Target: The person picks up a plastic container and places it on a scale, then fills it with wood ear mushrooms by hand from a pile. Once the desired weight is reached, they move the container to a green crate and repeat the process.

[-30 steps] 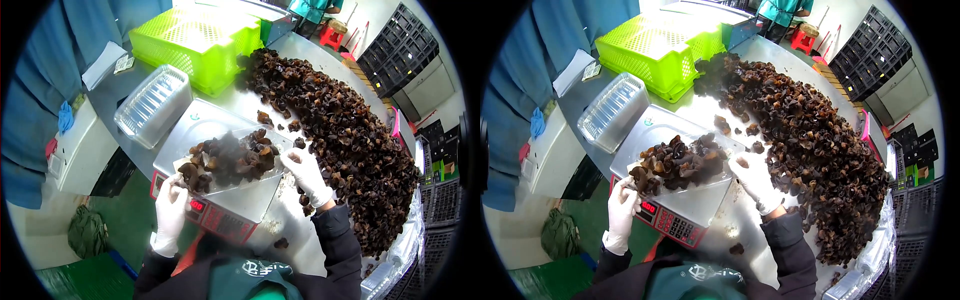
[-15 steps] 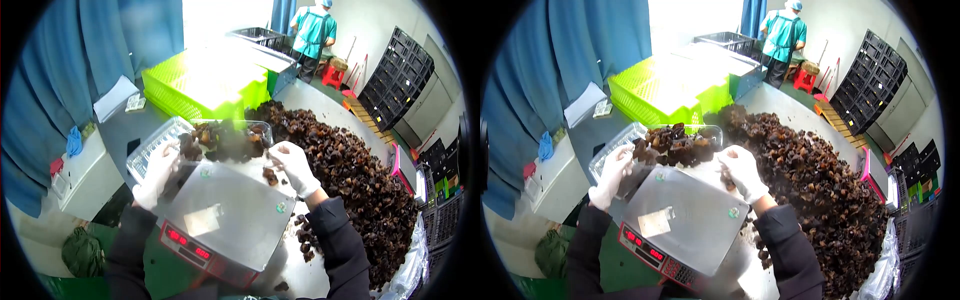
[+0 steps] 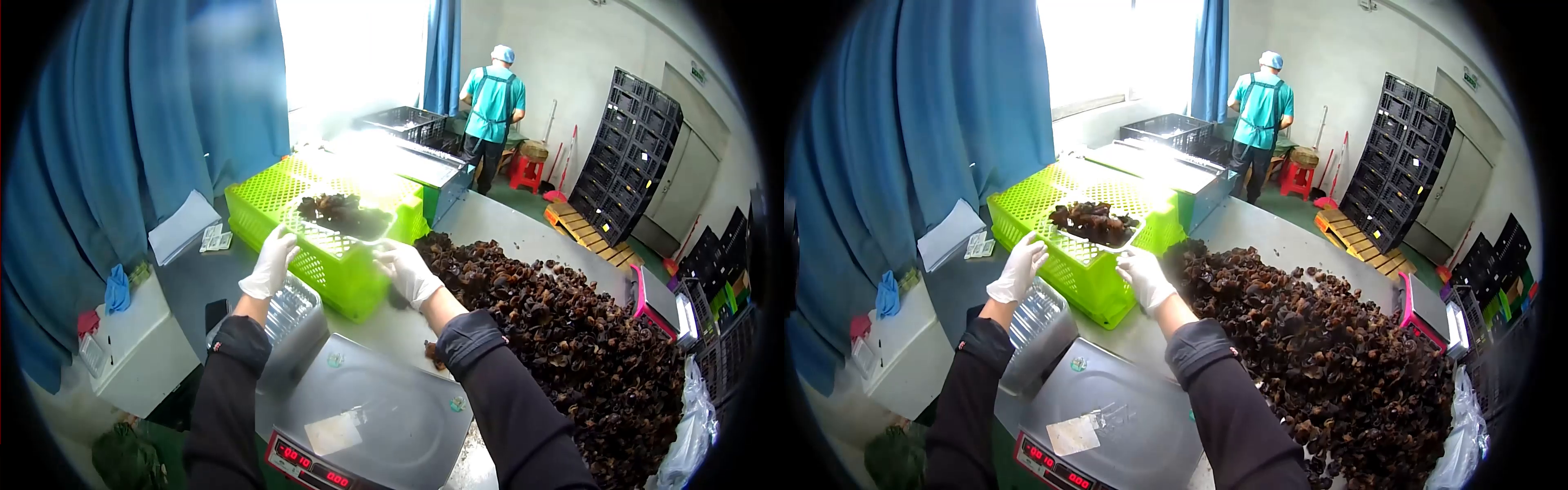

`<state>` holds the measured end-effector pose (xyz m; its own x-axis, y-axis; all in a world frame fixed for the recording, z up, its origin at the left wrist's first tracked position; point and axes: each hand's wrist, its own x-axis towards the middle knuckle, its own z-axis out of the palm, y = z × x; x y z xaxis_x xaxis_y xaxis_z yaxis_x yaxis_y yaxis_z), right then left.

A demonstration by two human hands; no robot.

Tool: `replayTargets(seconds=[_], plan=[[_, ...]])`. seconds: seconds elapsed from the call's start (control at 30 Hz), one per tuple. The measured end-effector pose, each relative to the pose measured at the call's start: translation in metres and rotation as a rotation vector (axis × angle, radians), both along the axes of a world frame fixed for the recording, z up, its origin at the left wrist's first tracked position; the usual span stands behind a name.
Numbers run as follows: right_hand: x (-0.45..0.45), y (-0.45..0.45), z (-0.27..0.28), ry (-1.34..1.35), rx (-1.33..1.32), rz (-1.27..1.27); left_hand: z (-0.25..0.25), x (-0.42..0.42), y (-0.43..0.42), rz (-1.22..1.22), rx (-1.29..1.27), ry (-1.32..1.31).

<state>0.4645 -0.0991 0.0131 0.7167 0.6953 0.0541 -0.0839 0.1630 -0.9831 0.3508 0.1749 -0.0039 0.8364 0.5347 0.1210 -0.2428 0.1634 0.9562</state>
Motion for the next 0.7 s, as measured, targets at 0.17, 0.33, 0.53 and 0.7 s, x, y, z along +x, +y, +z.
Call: replayTargets(seconds=[0.17,0.33,0.53,0.7], plan=[[-0.033,-0.019,0.007,0.038,-0.038,0.064,-0.033,-0.03,-0.017,0.109,0.521,0.181],[-0.087,-0.126,0.006,-0.187,-0.304,0.039,-0.028,-0.15,-0.068,0.336,1.338,0.284],[-0.171,-0.261,-0.025,-0.036,-0.293,-0.132,-0.013,-0.196,-0.081,0.156,0.954,0.418],[-0.26,-0.36,-0.022,0.255,-0.293,-0.377,-0.027,-0.188,-0.066,0.188,0.924,0.441]])
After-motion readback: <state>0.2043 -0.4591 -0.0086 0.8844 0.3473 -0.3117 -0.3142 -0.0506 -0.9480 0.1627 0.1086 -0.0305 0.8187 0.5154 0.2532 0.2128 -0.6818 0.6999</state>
